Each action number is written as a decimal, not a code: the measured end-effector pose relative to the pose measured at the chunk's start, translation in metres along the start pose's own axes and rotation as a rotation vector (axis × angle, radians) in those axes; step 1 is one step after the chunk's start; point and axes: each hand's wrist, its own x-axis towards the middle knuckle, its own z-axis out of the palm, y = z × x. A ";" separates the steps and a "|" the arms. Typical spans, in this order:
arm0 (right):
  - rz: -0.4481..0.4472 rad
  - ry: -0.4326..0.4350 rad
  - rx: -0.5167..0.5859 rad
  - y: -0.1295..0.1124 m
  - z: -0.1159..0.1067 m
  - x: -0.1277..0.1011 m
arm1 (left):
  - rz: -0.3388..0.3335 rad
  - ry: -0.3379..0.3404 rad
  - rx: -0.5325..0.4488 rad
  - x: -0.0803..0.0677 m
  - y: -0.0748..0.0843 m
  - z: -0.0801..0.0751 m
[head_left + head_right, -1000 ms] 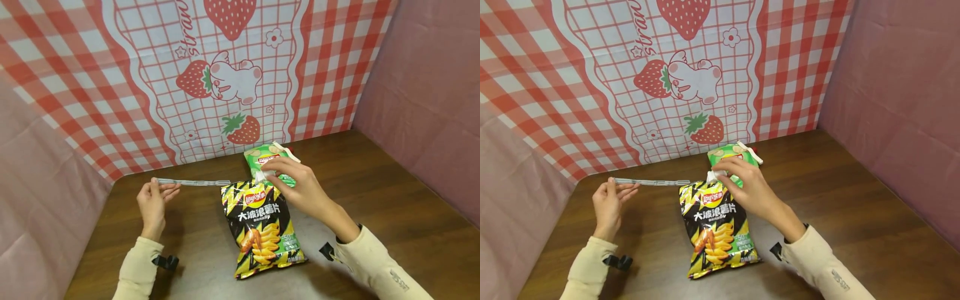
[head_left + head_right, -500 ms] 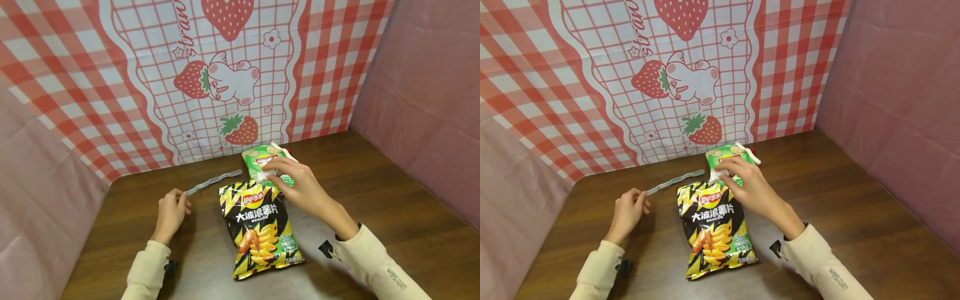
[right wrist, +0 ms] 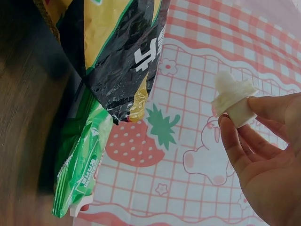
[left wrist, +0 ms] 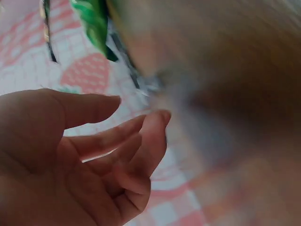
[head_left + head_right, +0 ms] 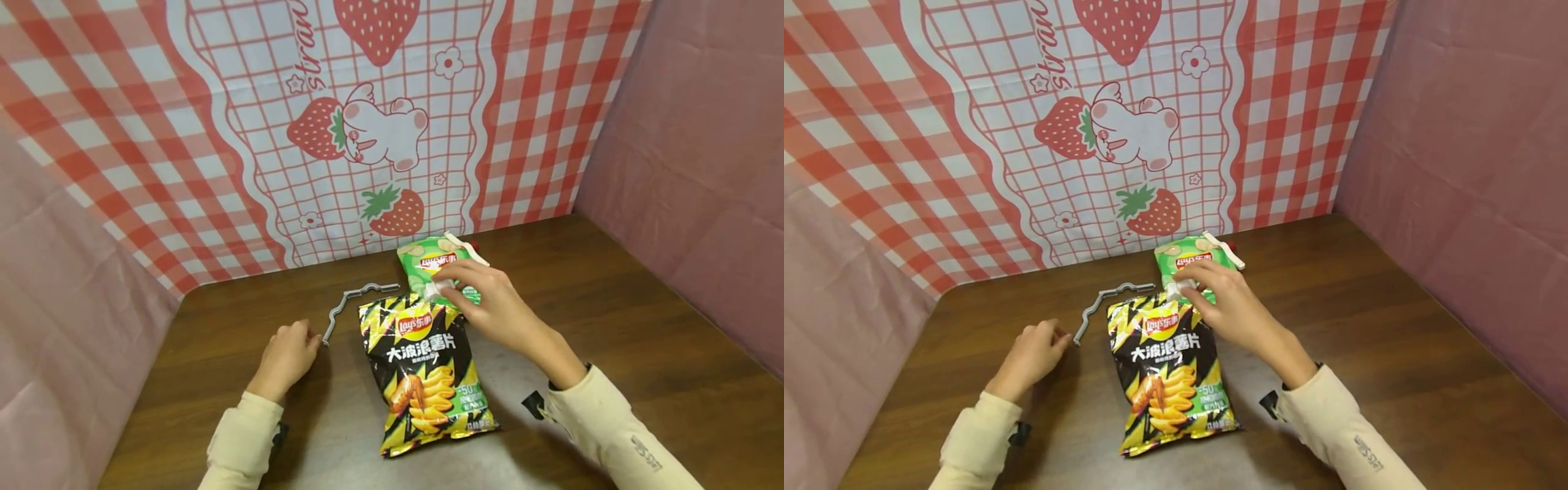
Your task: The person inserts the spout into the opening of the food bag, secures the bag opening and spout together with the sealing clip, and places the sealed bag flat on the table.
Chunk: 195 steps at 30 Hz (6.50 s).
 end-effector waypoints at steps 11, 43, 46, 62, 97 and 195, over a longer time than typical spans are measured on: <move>0.024 0.016 0.002 0.005 -0.004 -0.002 | 0.375 0.317 -0.019 0.010 0.069 0.007; 0.089 0.031 -0.101 0.009 -0.012 -0.002 | 0.539 0.367 -0.219 0.027 0.103 0.002; 0.088 0.052 -0.108 0.007 -0.015 -0.001 | 0.564 0.372 -0.213 0.024 0.104 -0.004; 0.049 0.103 -0.114 -0.011 -0.029 0.003 | 0.615 0.394 -0.227 0.000 0.118 -0.049; -0.053 -0.004 -0.015 -0.036 -0.014 0.001 | 0.724 0.303 0.007 -0.022 0.132 -0.060; -0.084 -0.258 0.036 -0.076 0.001 -0.001 | 0.718 0.104 -0.360 -0.048 0.107 -0.055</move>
